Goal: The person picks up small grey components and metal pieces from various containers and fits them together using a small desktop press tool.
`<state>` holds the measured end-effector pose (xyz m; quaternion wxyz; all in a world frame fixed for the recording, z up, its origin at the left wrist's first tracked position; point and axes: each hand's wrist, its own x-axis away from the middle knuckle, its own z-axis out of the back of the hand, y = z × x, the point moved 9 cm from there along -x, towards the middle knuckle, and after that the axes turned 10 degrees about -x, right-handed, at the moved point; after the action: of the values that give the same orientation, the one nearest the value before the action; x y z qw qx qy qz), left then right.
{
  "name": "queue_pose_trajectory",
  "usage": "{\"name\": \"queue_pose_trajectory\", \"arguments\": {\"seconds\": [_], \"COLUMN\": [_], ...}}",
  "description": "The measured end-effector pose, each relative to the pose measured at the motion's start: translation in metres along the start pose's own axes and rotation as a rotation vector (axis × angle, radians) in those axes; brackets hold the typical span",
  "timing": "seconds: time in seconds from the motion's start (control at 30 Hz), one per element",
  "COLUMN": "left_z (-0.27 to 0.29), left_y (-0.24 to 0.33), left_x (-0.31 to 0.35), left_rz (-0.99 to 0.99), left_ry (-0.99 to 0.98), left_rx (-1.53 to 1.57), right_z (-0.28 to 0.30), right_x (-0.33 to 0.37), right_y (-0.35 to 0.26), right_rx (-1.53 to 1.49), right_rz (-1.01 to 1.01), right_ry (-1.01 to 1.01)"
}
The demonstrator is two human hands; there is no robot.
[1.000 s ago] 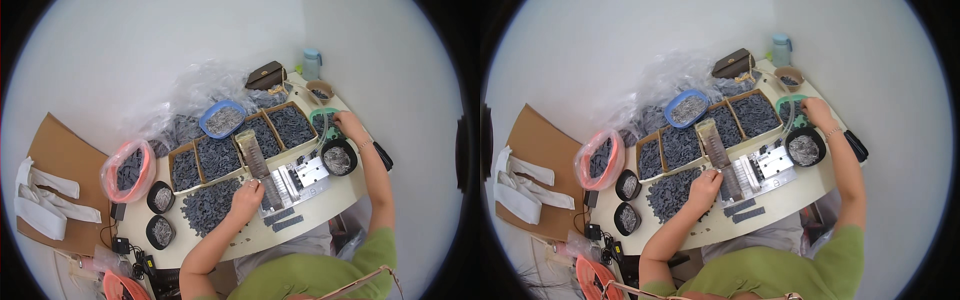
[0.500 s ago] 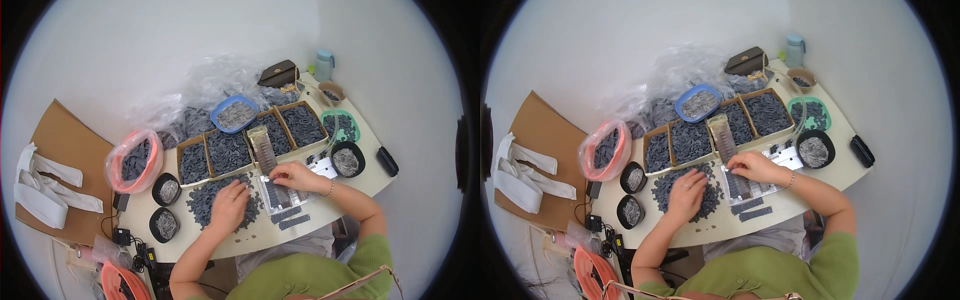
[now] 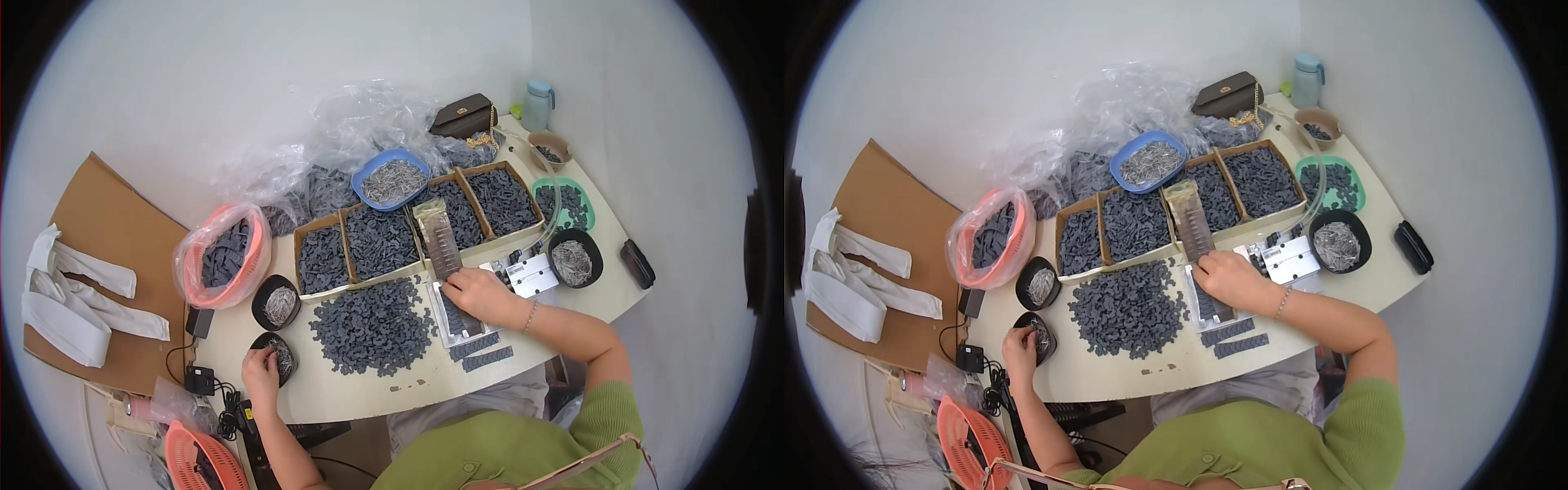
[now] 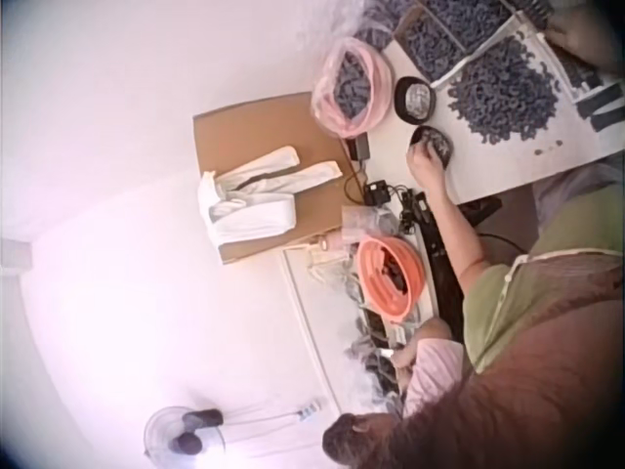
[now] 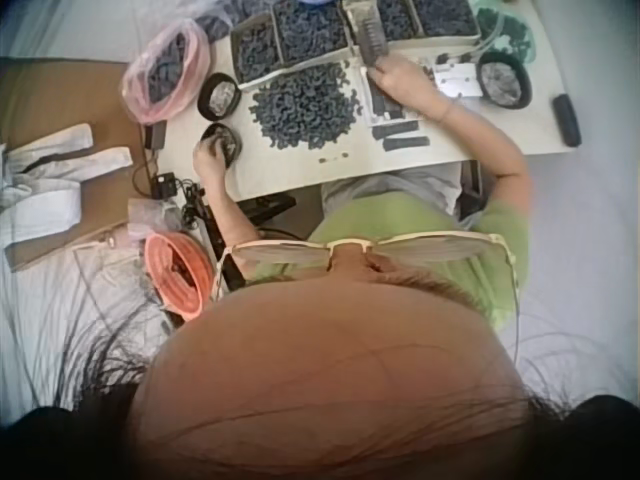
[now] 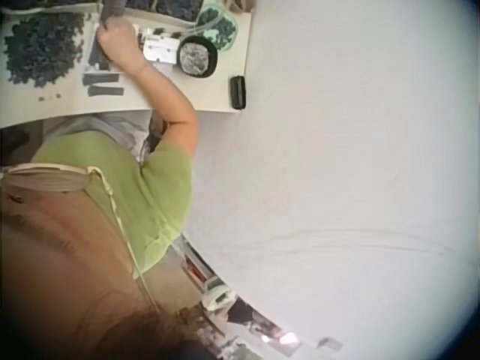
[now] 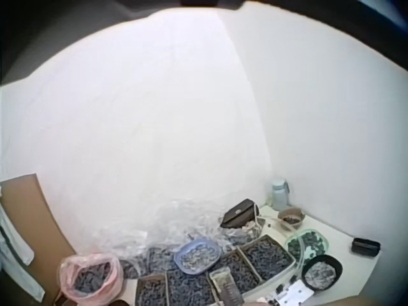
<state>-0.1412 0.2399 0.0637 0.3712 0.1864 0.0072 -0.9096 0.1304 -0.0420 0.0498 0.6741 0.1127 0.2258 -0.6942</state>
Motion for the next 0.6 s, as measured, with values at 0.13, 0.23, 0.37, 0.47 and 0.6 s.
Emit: {"name": "queue_pose_trajectory", "arguments": {"seconds": [0.13,0.23,0.37,0.47,0.6], "left_z": [-0.009,-0.009,-0.008,-0.007,0.002], "left_y": [-0.013,-0.010,-0.016,-0.026,-0.023], "left_x": [-0.003,-0.008,-0.012,-0.010,-0.007], "left_rz": [0.001,-0.003,0.053,0.097,0.136], "left_ry": [-0.039,-0.075,-0.118,-0.133,-0.135], "left_rx": [0.031,0.005,0.051,0.112,0.049], "right_z": [0.009,0.011,0.014,0.011,0.009], "right_x": [0.001,0.001,0.007,0.010,0.008], "right_y": [-0.013,-0.015,-0.011,-0.010,-0.010], "right_rx": [0.059,0.096,0.054,0.040,0.082], "right_rz": [-0.001,-0.018,0.002,0.000,-0.023], "right_ry": [-0.017,-0.015,0.077,0.083,0.024]}}
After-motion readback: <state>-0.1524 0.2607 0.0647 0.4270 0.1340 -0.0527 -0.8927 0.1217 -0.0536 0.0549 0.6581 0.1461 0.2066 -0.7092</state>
